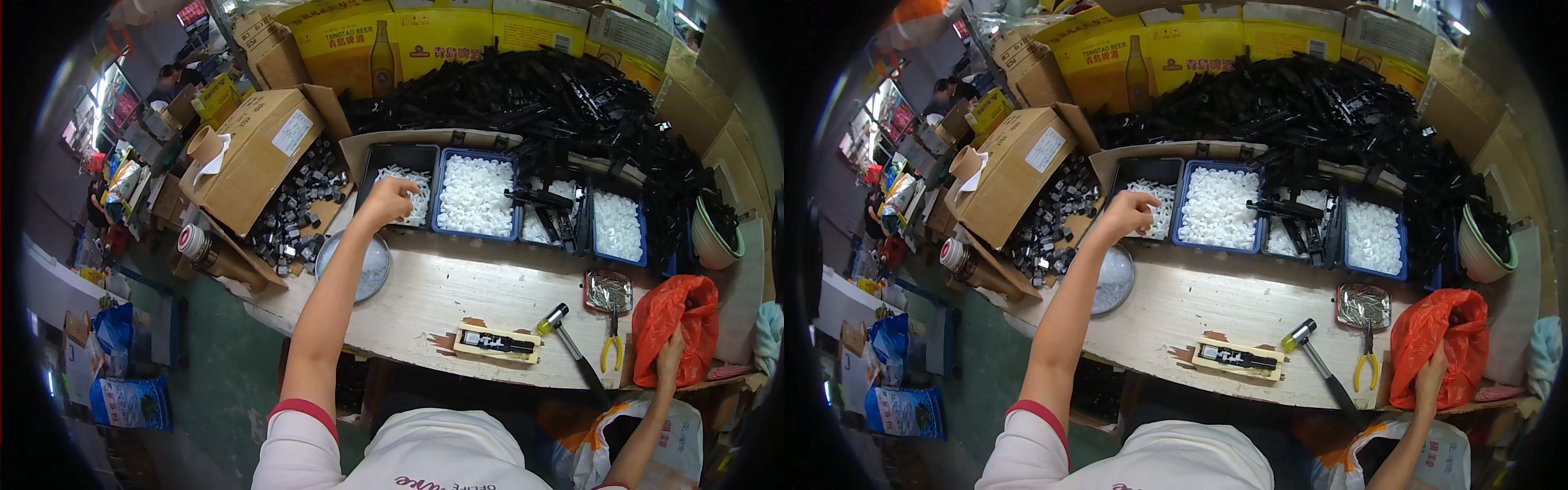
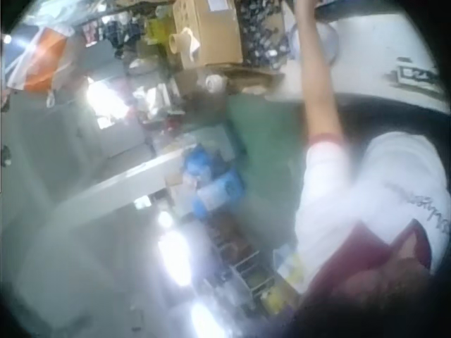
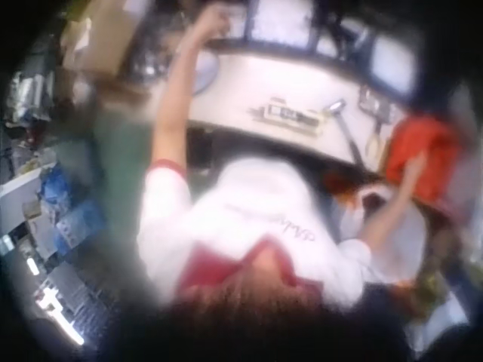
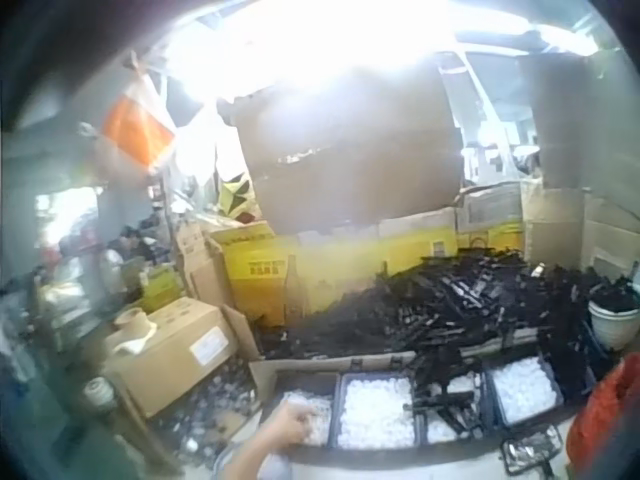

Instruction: The person assembles small lock mechanisms at a cluttered workbench. They pick up black lock bodies and white cylindrical components, place them into a wooden jig, and use a hammer to tap the parts together. The person then removes the assembled unit and places it into a red plastic bag.

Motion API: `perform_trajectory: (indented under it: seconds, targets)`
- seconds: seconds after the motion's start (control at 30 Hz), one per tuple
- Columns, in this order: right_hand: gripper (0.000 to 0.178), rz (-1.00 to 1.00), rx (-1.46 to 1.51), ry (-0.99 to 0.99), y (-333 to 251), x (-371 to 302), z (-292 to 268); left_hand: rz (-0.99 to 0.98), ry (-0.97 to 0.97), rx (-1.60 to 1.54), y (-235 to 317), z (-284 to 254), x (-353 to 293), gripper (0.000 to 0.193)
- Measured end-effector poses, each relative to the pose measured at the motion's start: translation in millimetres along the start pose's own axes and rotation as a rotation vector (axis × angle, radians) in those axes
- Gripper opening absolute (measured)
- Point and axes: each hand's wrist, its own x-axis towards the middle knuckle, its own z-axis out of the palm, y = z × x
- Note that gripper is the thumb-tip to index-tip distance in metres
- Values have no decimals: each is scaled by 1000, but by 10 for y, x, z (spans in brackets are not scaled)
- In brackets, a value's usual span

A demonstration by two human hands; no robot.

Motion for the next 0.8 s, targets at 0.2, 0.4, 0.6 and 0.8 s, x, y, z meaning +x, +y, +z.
perform_trajectory:
  seconds: [0.2,0.4,0.6,0.8]
  targets:
    - [27,76,222,55,303,-99,57,125,342,-530,-306,-73,-852,21]
    - [16,52,489,429,-34,9,-62,-7,581,-195,-836,160,-1425,11]
    - [19,195,541,111,-753,-109,-14,70,626,277,-978,228,-1489,8]
    - [21,-81,307,50,-1155,-224,302,90,657,308,-950,286,-1459,7]
